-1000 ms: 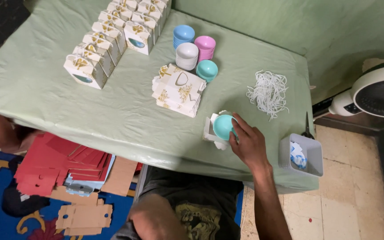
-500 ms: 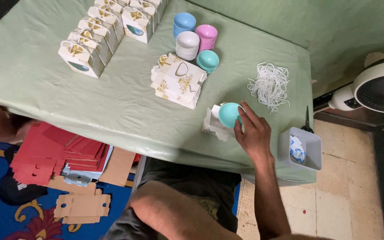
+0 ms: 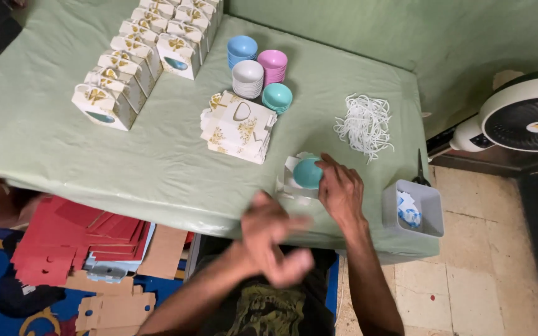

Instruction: Assembling small decorative gift boxes by folding cardboard, inserting a plastic cup, and tying the top with a string.

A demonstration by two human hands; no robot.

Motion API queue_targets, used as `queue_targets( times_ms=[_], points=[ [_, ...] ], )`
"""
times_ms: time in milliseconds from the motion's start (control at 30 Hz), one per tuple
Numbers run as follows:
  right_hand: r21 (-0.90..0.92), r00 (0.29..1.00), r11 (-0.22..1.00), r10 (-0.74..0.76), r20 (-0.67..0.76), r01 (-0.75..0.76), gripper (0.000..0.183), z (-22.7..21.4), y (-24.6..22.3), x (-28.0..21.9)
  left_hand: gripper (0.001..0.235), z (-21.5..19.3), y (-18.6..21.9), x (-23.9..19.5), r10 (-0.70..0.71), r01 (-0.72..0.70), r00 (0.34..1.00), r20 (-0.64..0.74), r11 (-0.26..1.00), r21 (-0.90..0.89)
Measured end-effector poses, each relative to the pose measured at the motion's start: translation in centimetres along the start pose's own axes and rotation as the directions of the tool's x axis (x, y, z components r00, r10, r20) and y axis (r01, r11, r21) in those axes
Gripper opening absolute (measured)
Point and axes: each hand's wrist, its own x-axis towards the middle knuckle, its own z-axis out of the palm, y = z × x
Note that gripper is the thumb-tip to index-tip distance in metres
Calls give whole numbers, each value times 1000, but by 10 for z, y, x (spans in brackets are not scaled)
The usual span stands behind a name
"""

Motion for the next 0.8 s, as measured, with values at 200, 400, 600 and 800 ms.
queue_targets(
  times_ms=[200, 400, 600, 800],
  points=[
    [74, 995, 997, -8, -97, 15, 42, 1, -7, 1, 98, -6, -89, -86, -766, 768, 575, 288, 626, 133],
    [6, 986, 996, -89, -138, 91, 33, -15, -29, 6, 70, 17, -134, -122, -772, 801, 432, 466, 566, 196],
    [92, 975, 981, -152, -161, 168, 26, 8, -31, -20, 57, 18, -131, -126, -777, 744, 477, 410, 605, 282],
    [159, 981, 979, -104, -165, 130, 27, 14, -42, -33, 48, 18, -132, -124, -793, 763, 424, 438, 573, 298]
  ],
)
